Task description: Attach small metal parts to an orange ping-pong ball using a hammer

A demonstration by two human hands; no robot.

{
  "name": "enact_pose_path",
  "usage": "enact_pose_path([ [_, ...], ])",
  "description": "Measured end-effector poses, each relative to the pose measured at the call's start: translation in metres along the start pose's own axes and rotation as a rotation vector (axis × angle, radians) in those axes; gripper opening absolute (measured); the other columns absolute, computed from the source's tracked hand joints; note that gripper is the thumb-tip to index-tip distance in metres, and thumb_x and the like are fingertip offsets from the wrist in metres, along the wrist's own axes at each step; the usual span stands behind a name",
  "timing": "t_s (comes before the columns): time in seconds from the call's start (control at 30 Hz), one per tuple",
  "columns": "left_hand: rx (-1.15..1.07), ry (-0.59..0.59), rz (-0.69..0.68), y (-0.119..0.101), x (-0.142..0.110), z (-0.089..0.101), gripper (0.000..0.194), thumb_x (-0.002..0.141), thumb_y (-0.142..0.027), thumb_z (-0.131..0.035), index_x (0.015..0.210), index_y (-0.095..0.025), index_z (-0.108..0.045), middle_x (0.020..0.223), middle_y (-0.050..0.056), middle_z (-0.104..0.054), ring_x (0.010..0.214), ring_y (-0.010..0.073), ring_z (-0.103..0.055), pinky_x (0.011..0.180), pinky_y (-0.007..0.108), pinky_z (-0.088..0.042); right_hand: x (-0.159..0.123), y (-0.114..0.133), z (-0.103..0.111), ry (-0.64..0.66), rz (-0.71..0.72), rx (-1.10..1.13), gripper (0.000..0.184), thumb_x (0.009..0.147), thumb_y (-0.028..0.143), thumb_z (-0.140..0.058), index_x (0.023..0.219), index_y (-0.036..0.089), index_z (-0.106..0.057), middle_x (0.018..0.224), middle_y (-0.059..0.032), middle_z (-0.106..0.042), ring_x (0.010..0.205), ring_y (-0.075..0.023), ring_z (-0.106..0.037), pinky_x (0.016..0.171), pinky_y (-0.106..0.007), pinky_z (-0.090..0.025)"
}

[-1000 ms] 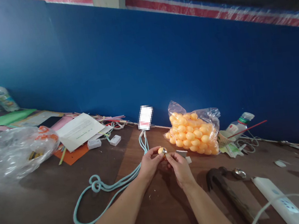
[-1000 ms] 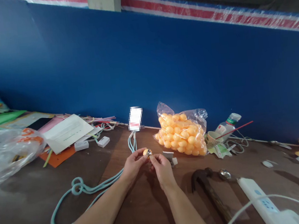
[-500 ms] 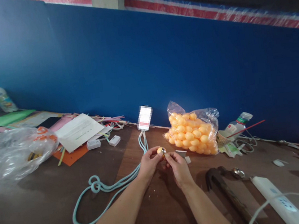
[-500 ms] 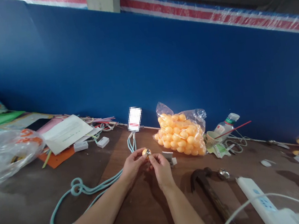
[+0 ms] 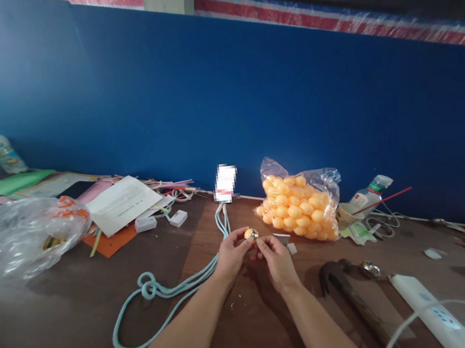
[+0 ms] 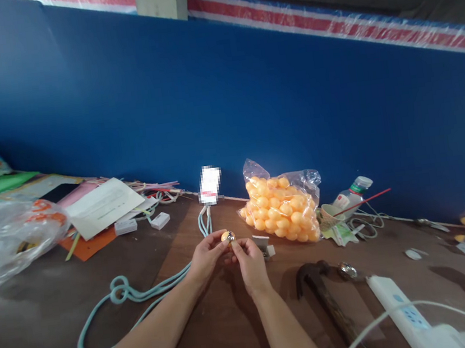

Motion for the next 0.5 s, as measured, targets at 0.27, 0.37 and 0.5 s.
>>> enact_pose_path([
  [0.27,0.019,-0.015,-0.018,-0.0007,0.0002,0.0012,0.044,0.06,-0.031,-0.077,0.098,-0.013,-0.064,0.095,0.009,-0.068,0.079,0.0163,-0.064,0.07,0.024,-0.05,0.001,-0.0008,0.0024,-0.02,0.041,-0.06,0.027,0.073,0.045,-0.063,0.076,0.019,-0.055,0.056,0.0037,-0.056,0.056,-0.0148,-0.058,0.061,-0.029,-0.045],
  [0.37,0.022,-0.017,-0.022,-0.0036,-0.0019,-0.0008,0.042,0.06,-0.03,-0.077,0.097,-0.014,-0.064,0.092,0.008,-0.069,0.077,0.0161,-0.064,0.069,0.025,-0.051,0.0013,-0.0007,0.0016,-0.02,0.026,-0.043,0.027,0.073,0.045,-0.063,0.077,0.02,-0.053,0.056,0.0042,-0.055,0.054,-0.0151,-0.058,0.059,-0.029,-0.045],
  [0.5,0.024,-0.002,-0.034,-0.0054,-0.004,-0.0034,0.042,0.061,-0.03,-0.076,0.098,-0.014,-0.063,0.088,0.008,-0.069,0.075,0.0166,-0.064,0.067,0.026,-0.051,0.0015,0.0014,0.001,-0.014,0.037,-0.033,0.025,0.073,0.042,-0.064,0.075,0.021,-0.051,0.055,0.005,-0.055,0.054,-0.0147,-0.057,0.057,-0.028,-0.044],
])
Point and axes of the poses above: each hand's wrist, its own x-axis towards the middle knuckle, its own z-axis out of the back of the hand, y = z × x, the point moved 4 cm from there along x, towards the middle knuckle
